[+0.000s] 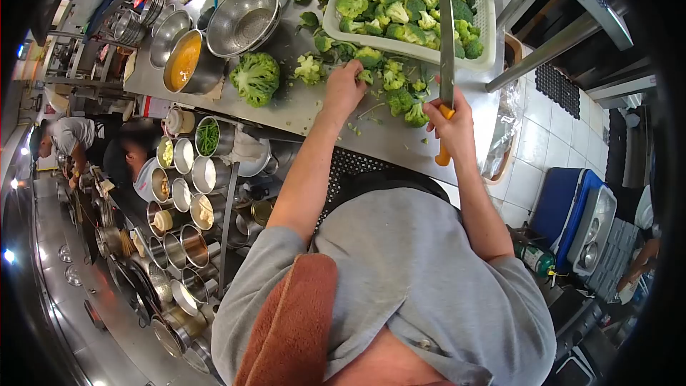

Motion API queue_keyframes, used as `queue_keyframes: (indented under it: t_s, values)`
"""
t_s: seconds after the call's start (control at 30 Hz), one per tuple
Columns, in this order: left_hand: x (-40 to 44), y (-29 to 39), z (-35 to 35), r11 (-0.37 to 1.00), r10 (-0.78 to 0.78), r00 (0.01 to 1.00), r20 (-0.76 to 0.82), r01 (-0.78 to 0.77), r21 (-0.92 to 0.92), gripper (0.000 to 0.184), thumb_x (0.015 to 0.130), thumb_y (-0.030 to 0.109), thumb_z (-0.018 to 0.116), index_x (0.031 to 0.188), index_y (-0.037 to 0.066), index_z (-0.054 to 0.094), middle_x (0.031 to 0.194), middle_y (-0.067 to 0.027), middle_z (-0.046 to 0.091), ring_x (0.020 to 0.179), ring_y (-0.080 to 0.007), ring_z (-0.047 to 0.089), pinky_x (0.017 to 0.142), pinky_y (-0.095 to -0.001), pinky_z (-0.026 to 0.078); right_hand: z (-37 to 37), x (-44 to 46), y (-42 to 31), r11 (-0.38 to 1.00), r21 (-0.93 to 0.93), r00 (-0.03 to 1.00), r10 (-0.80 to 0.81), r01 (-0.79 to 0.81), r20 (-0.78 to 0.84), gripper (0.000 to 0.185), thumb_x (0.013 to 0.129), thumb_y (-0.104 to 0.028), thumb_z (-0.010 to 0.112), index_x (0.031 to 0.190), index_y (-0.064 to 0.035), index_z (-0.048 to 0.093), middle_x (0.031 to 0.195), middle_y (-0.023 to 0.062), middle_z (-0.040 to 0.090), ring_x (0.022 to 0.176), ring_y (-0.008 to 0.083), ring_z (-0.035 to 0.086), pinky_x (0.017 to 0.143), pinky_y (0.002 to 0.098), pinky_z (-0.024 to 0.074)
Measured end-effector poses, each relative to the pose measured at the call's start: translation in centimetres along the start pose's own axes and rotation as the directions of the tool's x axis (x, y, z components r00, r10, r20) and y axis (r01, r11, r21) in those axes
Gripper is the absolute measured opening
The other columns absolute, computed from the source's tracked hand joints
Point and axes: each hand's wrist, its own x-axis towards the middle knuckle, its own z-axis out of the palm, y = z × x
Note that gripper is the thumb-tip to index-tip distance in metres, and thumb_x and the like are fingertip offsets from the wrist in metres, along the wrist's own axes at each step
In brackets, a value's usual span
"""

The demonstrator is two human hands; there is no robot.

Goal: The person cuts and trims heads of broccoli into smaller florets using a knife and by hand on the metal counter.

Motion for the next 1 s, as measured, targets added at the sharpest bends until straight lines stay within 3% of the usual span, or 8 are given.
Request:
queue_keyframes:
  t_s: [0.13,0.2,0.3,0.4,0.6,0.83,0.93,1.0]
  values:
    - [-1.8,-0.4,0.5,0.986,0.084,0.991,-0.102,-0.098,-0.136,0.029,0.075,0.001,0.074,0.098,0.004,0.056,0.107,-0.0144,0.067,0.088,-0.0285,0.066,0.075,-0.0387,0.054,0.9,0.2,-0.1,0.999,-0.045,0.997,0.029,-0.026,0.076,0.05,0.09,-0.004,0.07,0.137,-0.0038,0.053,0.08,0.005,0.062,0.06,0.0103,0.056,0.051,0.0264,0.0454]
    - [-2.2,-0.9,1.4,0.629,-0.071,0.981,-0.182,-0.098,-0.771,0.029,0.076,0.0,0.075,0.09,0.003,0.05,0.103,-0.0092,0.066,0.079,-0.0162,0.063,0.069,-0.0311,0.052,1.4,0.3,1.5,0.991,-0.101,0.994,-0.074,0.083,0.086,0.049,0.092,-0.01,0.07,0.138,-0.0043,0.053,0.08,0.0049,0.06,0.063,0.0112,0.056,0.054,0.0273,0.0457]
    - [-4.7,3.0,-1.4,0.565,-0.184,0.981,-0.056,0.059,-0.823,0.03,0.078,-0.001,0.075,0.084,0.004,0.047,0.101,-0.006,0.064,0.077,-0.0081,0.057,0.066,-0.0244,0.049,1.4,-0.1,1.4,0.974,-0.183,0.978,-0.099,0.132,0.182,0.05,0.101,-0.031,0.059,0.143,-0.0058,0.049,0.078,0.0048,0.056,0.07,0.0143,0.053,0.064,0.0297,0.0455]
    - [-6.0,4.5,-1.8,0.579,-0.158,0.978,-0.136,-0.02,-0.815,0.031,0.078,0.0,0.076,0.083,0.004,0.047,0.099,-0.0057,0.063,0.075,-0.0055,0.054,0.064,-0.0222,0.047,2.2,-1.3,0.3,0.993,-0.042,0.933,-0.085,0.106,0.35,0.053,0.105,-0.038,0.044,0.15,-0.0081,0.043,0.074,0.0066,0.053,0.068,0.0179,0.05,0.065,0.0324,0.0435]
    - [-7.0,5.2,-2.0,0.628,-0.113,0.975,-0.189,-0.077,-0.774,0.032,0.078,0.001,0.078,0.081,0.004,0.046,0.093,-0.0045,0.061,0.074,-0.0054,0.053,0.063,-0.0214,0.046,3.4,-1.9,-1.5,0.934,-0.173,0.876,-0.214,0.314,0.433,0.053,0.103,-0.031,0.05,0.151,-0.0103,0.041,0.071,0.0121,0.049,0.064,0.0222,0.048,0.064,0.0354,0.0427]
    - [-8.1,7.1,-3.2,0.729,-0.148,0.973,-0.174,-0.011,-0.684,0.029,0.078,0.001,0.077,0.081,0.003,0.048,0.09,-0.0054,0.062,0.078,-0.0078,0.058,0.069,-0.0247,0.052,4.4,-1.7,-0.3,0.938,-0.087,0.885,-0.281,0.334,0.371,0.053,0.102,-0.028,0.054,0.15,-0.009,0.041,0.071,0.0095,0.052,0.062,0.02,0.047,0.061,0.0339,0.0415]
    - [-8.1,7.1,-3.0,0.685,0.084,0.963,-0.258,-0.243,-0.687,0.028,0.079,0.002,0.078,0.082,0.005,0.05,0.09,-0.0041,0.063,0.08,-0.0096,0.061,0.075,-0.0246,0.051,3.9,-0.4,0.4,0.982,-0.07,0.949,-0.149,0.174,0.276,0.054,0.103,-0.032,0.054,0.15,-0.0091,0.039,0.074,0.0065,0.056,0.062,0.016,0.05,0.06,0.0313,0.0425]
    - [-8.0,7.4,-3.9,0.827,0.184,0.939,-0.291,-0.308,-0.47,0.027,0.076,-0.001,0.076,0.083,0.003,0.051,0.1,-0.011,0.067,0.089,-0.0199,0.066,0.081,-0.0306,0.055,3.1,-0.3,-0.7,0.988,0.127,0.956,0.052,-0.092,0.289,0.061,0.1,-0.028,0.061,0.152,-0.0091,0.036,0.079,0.0047,0.06,0.065,0.0116,0.053,0.06,0.0279,0.0441]
